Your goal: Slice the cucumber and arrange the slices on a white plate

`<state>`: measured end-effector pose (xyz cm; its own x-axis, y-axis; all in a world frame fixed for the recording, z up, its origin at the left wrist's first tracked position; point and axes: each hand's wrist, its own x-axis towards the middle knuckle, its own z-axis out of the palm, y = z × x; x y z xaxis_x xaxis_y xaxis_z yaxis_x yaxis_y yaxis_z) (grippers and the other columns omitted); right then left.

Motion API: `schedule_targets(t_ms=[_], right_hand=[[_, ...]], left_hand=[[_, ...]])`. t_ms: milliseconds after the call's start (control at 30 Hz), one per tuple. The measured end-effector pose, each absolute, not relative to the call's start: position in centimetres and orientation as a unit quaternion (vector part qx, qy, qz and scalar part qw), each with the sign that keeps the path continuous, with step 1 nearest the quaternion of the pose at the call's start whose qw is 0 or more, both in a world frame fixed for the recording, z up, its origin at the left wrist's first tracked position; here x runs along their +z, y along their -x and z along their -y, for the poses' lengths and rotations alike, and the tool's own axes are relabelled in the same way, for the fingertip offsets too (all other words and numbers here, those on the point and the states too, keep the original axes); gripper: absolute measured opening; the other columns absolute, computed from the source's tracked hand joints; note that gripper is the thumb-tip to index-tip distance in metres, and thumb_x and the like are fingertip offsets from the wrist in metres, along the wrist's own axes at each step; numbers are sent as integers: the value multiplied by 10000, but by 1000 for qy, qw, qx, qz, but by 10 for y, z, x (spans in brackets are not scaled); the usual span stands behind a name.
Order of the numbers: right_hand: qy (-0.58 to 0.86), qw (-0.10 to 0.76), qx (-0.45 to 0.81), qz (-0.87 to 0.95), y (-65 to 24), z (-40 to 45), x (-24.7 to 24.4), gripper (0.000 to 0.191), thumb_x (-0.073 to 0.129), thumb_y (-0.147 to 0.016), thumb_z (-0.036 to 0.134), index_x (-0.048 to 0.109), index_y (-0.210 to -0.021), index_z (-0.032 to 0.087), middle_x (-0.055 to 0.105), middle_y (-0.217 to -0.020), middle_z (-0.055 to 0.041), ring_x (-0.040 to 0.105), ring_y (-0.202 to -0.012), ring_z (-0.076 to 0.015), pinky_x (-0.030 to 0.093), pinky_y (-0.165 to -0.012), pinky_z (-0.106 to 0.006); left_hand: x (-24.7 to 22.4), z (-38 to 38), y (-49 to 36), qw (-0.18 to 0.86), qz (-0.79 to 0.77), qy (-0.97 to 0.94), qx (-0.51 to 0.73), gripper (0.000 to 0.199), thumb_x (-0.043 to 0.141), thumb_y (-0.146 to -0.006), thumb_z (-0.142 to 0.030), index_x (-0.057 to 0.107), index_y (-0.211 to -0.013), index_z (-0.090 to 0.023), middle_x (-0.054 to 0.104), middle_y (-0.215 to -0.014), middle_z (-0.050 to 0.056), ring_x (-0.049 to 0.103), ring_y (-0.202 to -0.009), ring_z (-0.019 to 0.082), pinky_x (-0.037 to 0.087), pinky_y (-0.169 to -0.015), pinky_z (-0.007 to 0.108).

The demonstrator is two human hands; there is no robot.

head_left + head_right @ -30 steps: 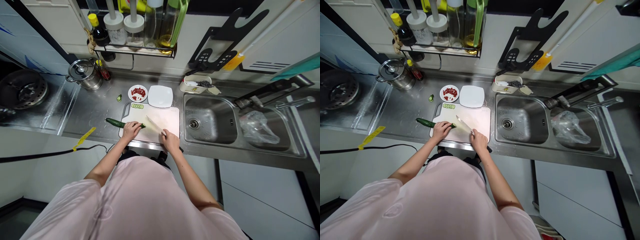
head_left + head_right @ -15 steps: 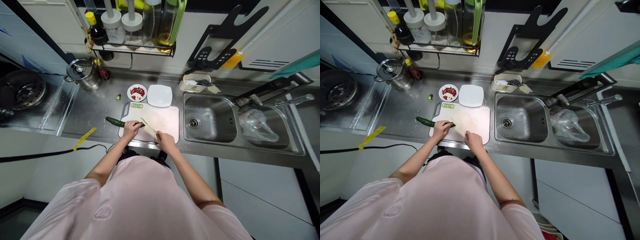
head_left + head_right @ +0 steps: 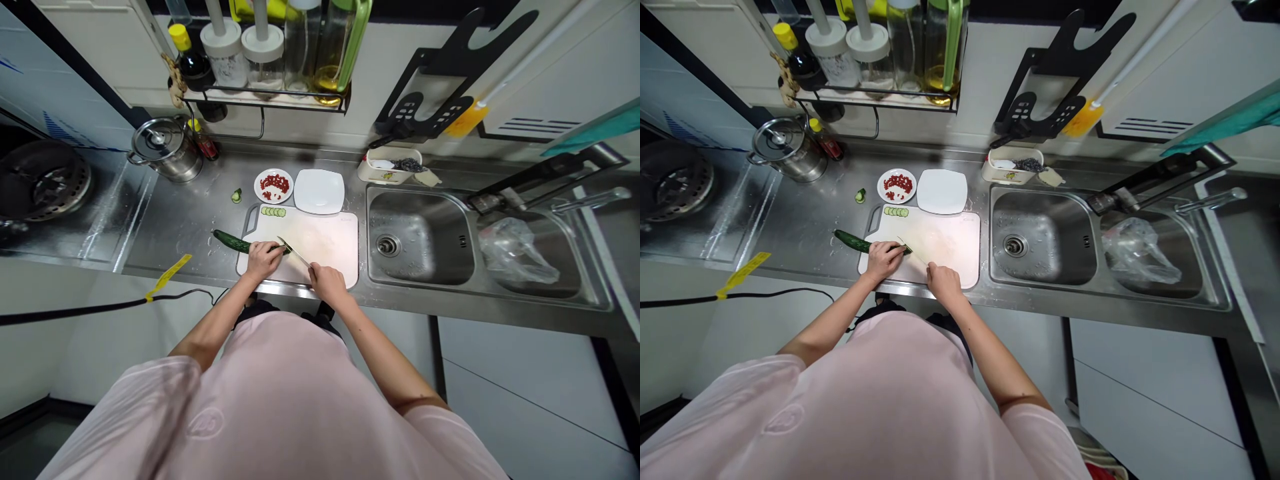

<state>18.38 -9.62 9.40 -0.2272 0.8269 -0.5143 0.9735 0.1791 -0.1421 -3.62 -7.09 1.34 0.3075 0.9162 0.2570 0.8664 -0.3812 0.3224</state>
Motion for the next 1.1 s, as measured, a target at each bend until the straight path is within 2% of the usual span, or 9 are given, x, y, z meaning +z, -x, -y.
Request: schedule_targets(t_ms=[433,767,1100], right_hand=[[-587,152,-225,-763,-182,95,89,341,232,-980,341,519,-1115,217,671,-912,-87,631,-841,-217,373,-690,-277],[-563,189,-220,-774,-177,101,91,220,359,-916,174,482,-1097,189,665,-915,-99,634,-866,-211,392,-695,-274],[-561,188,-221,-776,-175,103,87,202,404,-914,254,473,-1092,186,667,-927,-113,639,-888,-224,417,-721,-286]], left_hand=[[9,71,34,45,-558,-805,196,275,468,-885,-325,639,-1101,-322,637,-1054,58,531,-980,214,300,-845,406],[2,73,34,39,-558,-805,198,244,472,-882,-334,658,-1040,-325,636,-1073,57,529,-985,219,292,-837,417],[3,75,31,38,-567,-799,200,225,472,-880,-330,672,-976,-299,636,-1068,65,524,-996,220,277,-846,426]])
